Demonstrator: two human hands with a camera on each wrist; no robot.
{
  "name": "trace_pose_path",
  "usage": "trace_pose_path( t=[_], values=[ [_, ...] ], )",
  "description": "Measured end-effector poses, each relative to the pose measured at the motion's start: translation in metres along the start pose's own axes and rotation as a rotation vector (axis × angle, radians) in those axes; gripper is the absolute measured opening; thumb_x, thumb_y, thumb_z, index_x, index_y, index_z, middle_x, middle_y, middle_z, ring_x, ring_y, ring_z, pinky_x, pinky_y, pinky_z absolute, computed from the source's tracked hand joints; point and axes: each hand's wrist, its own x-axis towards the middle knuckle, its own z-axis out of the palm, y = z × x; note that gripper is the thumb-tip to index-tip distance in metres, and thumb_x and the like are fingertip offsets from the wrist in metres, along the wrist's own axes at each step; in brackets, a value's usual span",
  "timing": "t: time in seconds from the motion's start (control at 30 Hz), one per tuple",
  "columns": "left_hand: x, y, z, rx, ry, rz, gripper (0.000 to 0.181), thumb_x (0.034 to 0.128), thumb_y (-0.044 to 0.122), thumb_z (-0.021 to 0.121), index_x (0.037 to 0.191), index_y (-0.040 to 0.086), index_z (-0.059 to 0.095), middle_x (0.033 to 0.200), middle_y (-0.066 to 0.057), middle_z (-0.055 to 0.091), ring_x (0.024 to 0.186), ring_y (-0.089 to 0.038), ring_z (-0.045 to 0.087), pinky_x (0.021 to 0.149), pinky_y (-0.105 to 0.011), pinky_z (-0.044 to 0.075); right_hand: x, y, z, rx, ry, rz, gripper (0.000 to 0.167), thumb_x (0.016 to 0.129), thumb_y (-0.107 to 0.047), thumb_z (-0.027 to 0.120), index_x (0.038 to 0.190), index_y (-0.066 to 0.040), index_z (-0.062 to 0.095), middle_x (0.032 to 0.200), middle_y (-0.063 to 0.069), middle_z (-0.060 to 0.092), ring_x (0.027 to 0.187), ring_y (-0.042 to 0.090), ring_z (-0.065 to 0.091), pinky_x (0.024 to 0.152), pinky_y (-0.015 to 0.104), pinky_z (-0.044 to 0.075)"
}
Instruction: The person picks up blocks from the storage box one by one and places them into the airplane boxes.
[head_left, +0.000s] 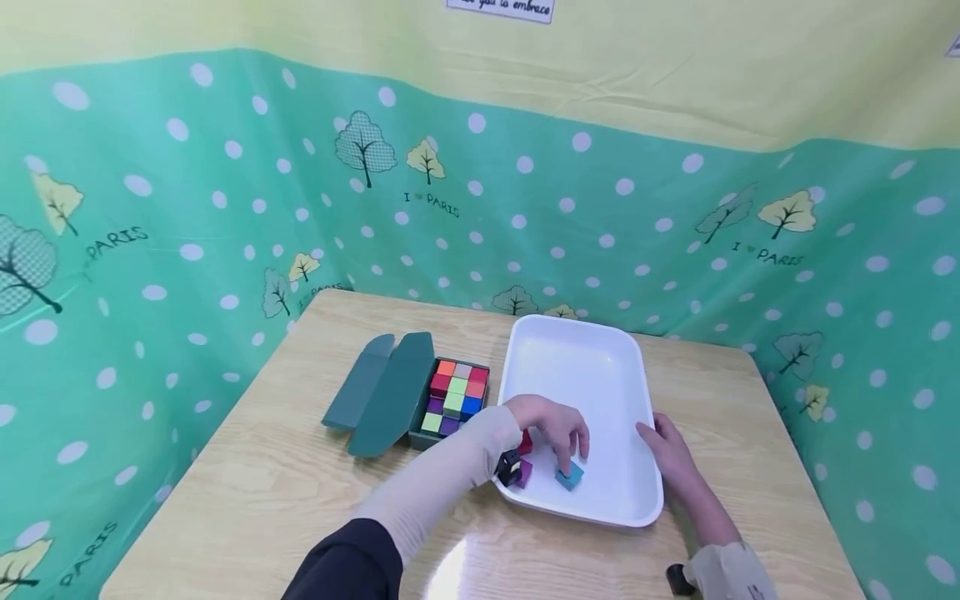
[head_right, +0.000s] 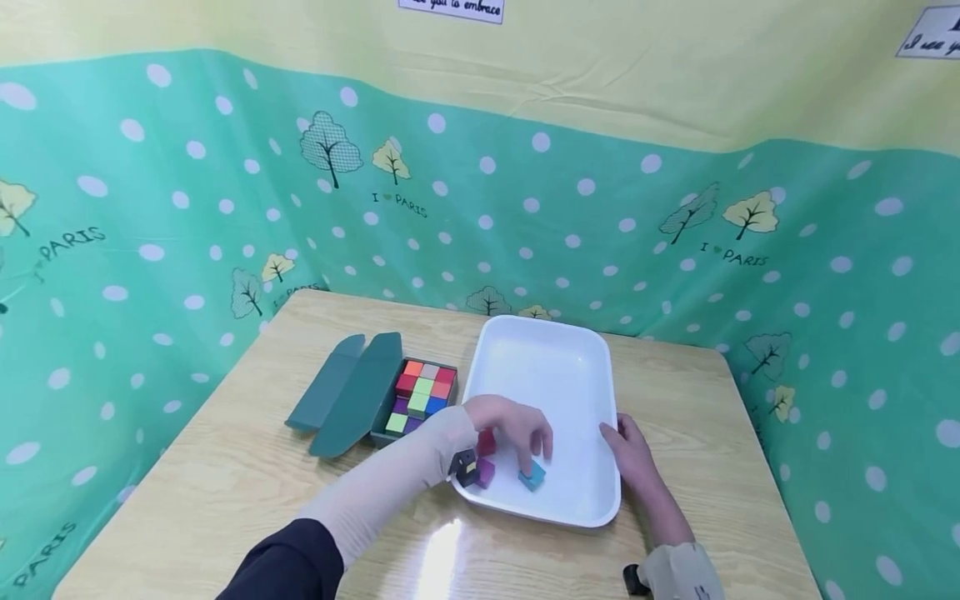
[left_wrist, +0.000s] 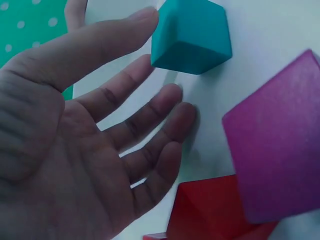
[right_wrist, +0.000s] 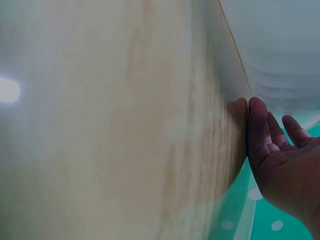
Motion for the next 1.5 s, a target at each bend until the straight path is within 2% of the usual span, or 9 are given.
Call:
trace_pose_path(
  t=[0.1, 0.2, 0.33, 0.47, 0.77, 0.97, 1.23, 1.4, 1.5],
  values=[
    [0.003, 0.005, 0.003, 0.069, -0.019, -0.028, 0.036, 0.0682, 0.014, 0.088, 0.099, 0.02, 0.07, 0.09, 0.005, 0.062, 0.08, -0.009, 0.057, 0.071, -0.022, 0.043, 0.0, 0.002, 0.0, 0.0, 0.014, -0.002, 0.064, 0.104, -0.042, 0.04, 0.145, 0.005, 0.027, 0.138, 0.027, 0.04, 0.12, 0.04, 0.048, 0.092, 0.042, 0.048],
    [0.004, 0.009, 0.006, 0.128, -0.028, -0.085, 0.037, 0.0648, 0.014, 0.09, 0.092, 0.022, 0.067, 0.09, 0.007, 0.061, 0.084, -0.009, 0.054, 0.074, -0.024, 0.041, -0.001, 0.001, 0.001, 0.004, 0.016, -0.009, 0.064, 0.104, -0.042, 0.04, 0.145, 0.005, 0.027, 0.137, 0.027, 0.041, 0.119, 0.04, 0.049, 0.092, 0.041, 0.049],
    [0.004, 0.01, 0.009, 0.144, -0.017, -0.131, 0.033, 0.0654, 0.011, 0.088, 0.086, 0.022, 0.064, 0.089, 0.007, 0.059, 0.084, -0.01, 0.052, 0.073, -0.026, 0.041, 0.0, 0.0, 0.002, 0.017, 0.007, -0.019, 0.064, 0.104, -0.042, 0.04, 0.146, 0.004, 0.026, 0.138, 0.026, 0.041, 0.12, 0.039, 0.049, 0.092, 0.041, 0.048],
    [0.005, 0.007, 0.007, 0.137, 0.01, -0.087, 0.026, 0.0701, 0.012, 0.085, 0.085, 0.021, 0.065, 0.086, 0.007, 0.06, 0.079, -0.009, 0.053, 0.07, -0.025, 0.041, 0.003, -0.001, 0.002, 0.011, 0.008, -0.015, 0.064, 0.104, -0.041, 0.04, 0.147, 0.004, 0.025, 0.139, 0.028, 0.04, 0.121, 0.04, 0.049, 0.092, 0.042, 0.048],
    [0.009, 0.003, 0.0, 0.247, 0.164, 0.012, 0.018, 0.0766, 0.027, 0.08, 0.082, 0.02, 0.064, 0.077, 0.009, 0.061, 0.07, -0.008, 0.053, 0.06, -0.023, 0.042, 0.005, -0.003, 0.005, -0.009, 0.004, -0.009, 0.072, 0.101, -0.052, 0.039, 0.15, -0.001, 0.023, 0.142, 0.024, 0.039, 0.125, 0.039, 0.046, 0.096, 0.043, 0.046],
    [0.005, 0.009, -0.008, 0.183, 0.227, 0.113, 0.021, 0.0798, 0.031, 0.079, 0.085, 0.02, 0.062, 0.079, 0.009, 0.061, 0.071, -0.007, 0.054, 0.063, -0.021, 0.044, 0.001, -0.001, 0.004, 0.012, 0.03, 0.018, 0.073, 0.101, -0.052, 0.04, 0.15, -0.002, 0.024, 0.14, 0.024, 0.041, 0.124, 0.038, 0.048, 0.095, 0.041, 0.047],
    [-0.034, 0.017, -0.032, 0.019, 0.292, 0.22, 0.018, 0.0801, 0.019, 0.08, 0.093, 0.018, 0.067, 0.085, 0.009, 0.065, 0.079, -0.007, 0.059, 0.069, -0.02, 0.048, 0.001, -0.003, 0.005, -0.001, 0.021, 0.028, 0.073, 0.101, -0.051, 0.039, 0.15, 0.0, 0.023, 0.141, 0.024, 0.039, 0.125, 0.039, 0.046, 0.095, 0.043, 0.046],
    [-0.071, 0.003, -0.045, -0.011, 0.373, 0.28, 0.02, 0.0794, 0.015, 0.079, 0.096, 0.015, 0.068, 0.089, 0.009, 0.065, 0.085, -0.01, 0.061, 0.074, -0.021, 0.049, -0.001, -0.003, 0.004, -0.019, 0.017, 0.025, 0.075, 0.101, -0.053, 0.038, 0.149, 0.002, 0.023, 0.141, 0.025, 0.038, 0.125, 0.04, 0.044, 0.096, 0.045, 0.045],
    [-0.098, -0.012, -0.048, -0.046, 0.42, 0.282, 0.022, 0.0802, 0.015, 0.079, 0.099, 0.013, 0.068, 0.091, 0.008, 0.066, 0.089, -0.013, 0.061, 0.08, -0.024, 0.05, -0.004, -0.002, 0.004, -0.02, 0.023, 0.027, 0.073, 0.101, -0.051, 0.038, 0.148, 0.003, 0.024, 0.14, 0.026, 0.039, 0.123, 0.04, 0.045, 0.095, 0.044, 0.046]
  ],
)
